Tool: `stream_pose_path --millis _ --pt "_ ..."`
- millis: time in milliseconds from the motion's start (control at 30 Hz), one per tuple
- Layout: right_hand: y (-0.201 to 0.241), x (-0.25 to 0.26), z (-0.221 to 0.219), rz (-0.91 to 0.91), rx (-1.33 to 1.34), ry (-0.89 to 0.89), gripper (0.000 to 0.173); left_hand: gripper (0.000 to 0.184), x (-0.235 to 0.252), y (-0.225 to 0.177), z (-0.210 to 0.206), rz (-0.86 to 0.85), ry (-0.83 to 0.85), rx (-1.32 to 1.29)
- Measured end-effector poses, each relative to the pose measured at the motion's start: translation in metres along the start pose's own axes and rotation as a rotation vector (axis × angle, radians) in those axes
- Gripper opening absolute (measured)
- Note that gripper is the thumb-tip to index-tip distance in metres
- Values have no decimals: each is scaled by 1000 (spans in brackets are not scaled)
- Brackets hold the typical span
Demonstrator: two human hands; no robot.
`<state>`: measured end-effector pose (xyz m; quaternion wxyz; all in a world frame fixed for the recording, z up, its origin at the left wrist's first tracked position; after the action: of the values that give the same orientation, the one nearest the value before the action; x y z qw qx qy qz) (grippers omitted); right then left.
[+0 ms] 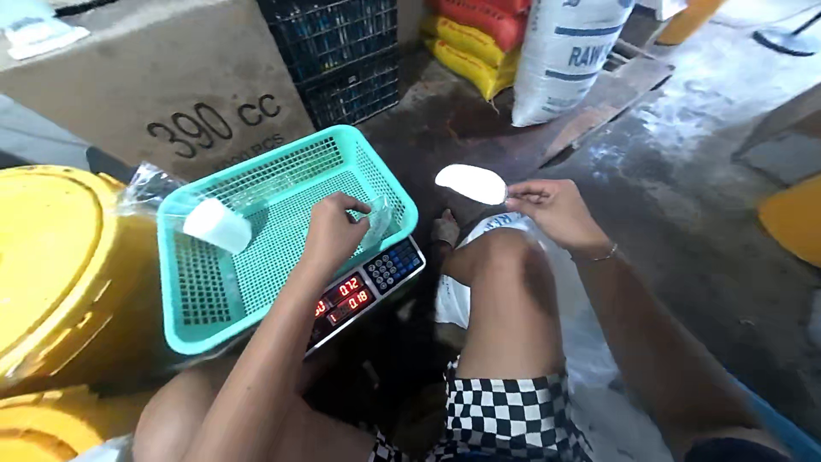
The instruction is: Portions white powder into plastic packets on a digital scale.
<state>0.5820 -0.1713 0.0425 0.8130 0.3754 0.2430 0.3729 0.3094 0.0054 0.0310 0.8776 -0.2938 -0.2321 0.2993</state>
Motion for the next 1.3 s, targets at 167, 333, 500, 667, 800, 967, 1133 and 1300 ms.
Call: stream_pose_path --millis 167,333,500,667,800,967,1133,1300 --pt "47 -3 -45 179 -43 144 16 15 4 -5 -6 -41 35 -31" --pt "63 -3 -67 221 -125 207 13 17 3 -13 -2 -75 0 -29" --pt "78 -3 -75 249 -277 175 11 18 -2 -22 -5 -98 -24 -43" --pt "112 -2 -91 309 -565 225 14 22 -2 -34 -10 -140 -2 -10" --pt "152 -13 -108 339 -930 253 13 23 -1 -38 -9 -176 -29 -61" --pt "200 -32 -117 359 -1271 259 2 25 2 -35 -6 -147 -85 -185" --pt "221 -40 -115 441 -1424 203 5 26 5 -33 -3 -187 -134 -214" --pt "212 -30 -64 454 -1127 102 6 27 9 -29 4 -155 -167 -223"
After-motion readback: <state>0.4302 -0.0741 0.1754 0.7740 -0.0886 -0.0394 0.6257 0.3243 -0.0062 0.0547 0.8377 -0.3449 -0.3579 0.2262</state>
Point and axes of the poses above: each hand's wrist, its own x-axis towards the middle knuckle, its own z-axis out of the back of the hand, y = z × x, the point moved 8 cm from there along x, towards the middle knuckle, and after that the axes turned 14 degrees about -z, right-handed, at the moved point
